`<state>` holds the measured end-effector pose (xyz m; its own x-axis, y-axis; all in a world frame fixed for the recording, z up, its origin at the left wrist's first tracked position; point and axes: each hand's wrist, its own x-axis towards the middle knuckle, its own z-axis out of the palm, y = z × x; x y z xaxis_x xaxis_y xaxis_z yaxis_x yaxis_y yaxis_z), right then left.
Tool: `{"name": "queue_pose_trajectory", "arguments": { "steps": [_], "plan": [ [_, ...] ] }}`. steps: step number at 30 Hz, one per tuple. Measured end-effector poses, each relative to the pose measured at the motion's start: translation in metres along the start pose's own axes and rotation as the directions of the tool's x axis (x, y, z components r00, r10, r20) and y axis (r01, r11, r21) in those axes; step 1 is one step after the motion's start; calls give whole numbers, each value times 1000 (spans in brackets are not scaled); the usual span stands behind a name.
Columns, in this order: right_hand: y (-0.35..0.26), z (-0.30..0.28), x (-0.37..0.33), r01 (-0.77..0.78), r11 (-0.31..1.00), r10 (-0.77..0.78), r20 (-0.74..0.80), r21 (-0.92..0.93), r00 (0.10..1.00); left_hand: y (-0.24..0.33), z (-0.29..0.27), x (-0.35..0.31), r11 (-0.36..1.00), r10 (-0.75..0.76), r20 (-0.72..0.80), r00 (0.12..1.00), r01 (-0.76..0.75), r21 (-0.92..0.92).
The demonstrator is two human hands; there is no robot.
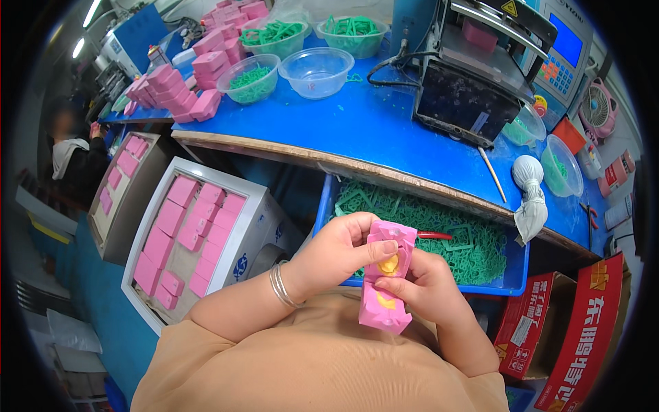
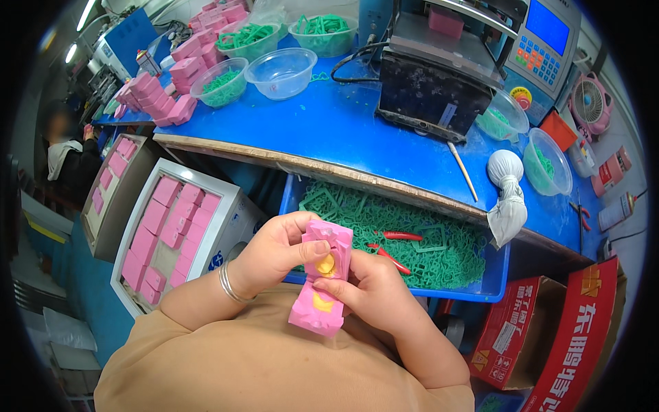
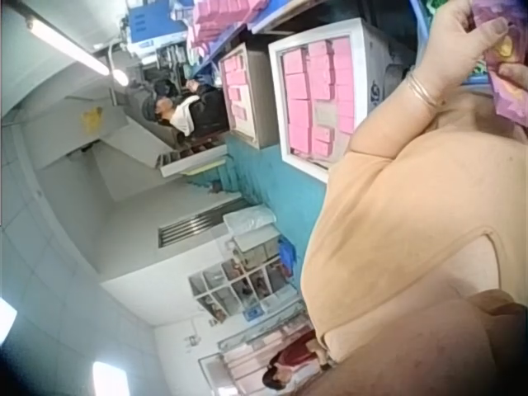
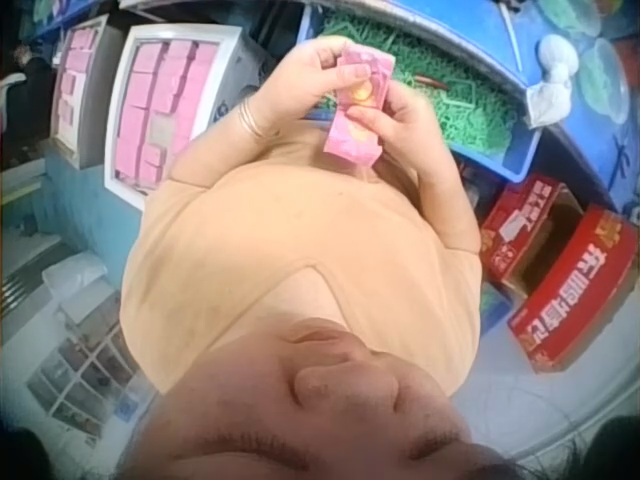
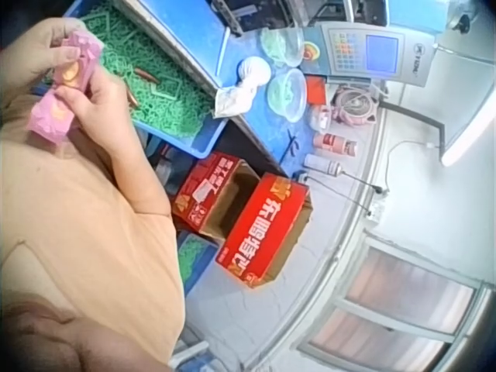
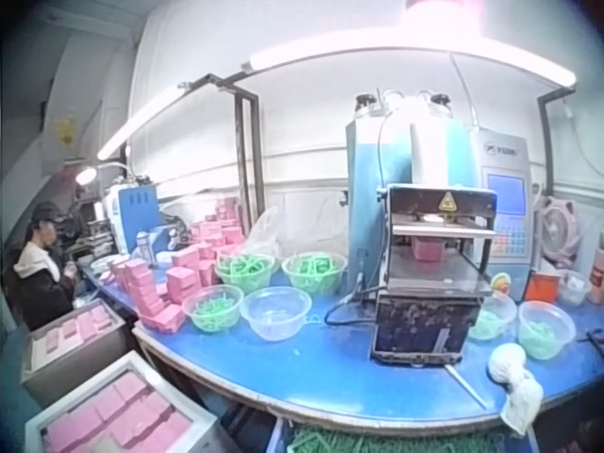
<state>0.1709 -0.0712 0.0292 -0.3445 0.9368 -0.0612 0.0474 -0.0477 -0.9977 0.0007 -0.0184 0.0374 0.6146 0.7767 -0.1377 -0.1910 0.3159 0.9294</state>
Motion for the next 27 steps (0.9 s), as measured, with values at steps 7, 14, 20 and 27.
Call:
{"name": "queue_pose_trajectory", "arguments": {
  "steps": [7, 14, 20, 27],
  "plan": [
    [10, 0, 1, -37, 996, 41, -45, 80, 998, -13, -8, -3, 821, 243, 51, 969, -233, 521],
    [5, -5, 3, 108, 985, -122, -97, -136, 988, -7, 10, -12, 994, 112, -9, 994, -112, -3],
    [15, -11, 6, 315, 909, -393, -308, -273, 866, -20, 3, -4, 871, 402, 37, 915, -395, 291],
    [6, -10, 5, 334, 905, -390, -197, -263, 900, -10, 4, -8, 971, 235, 206, 950, -238, -15]
  ]
}}
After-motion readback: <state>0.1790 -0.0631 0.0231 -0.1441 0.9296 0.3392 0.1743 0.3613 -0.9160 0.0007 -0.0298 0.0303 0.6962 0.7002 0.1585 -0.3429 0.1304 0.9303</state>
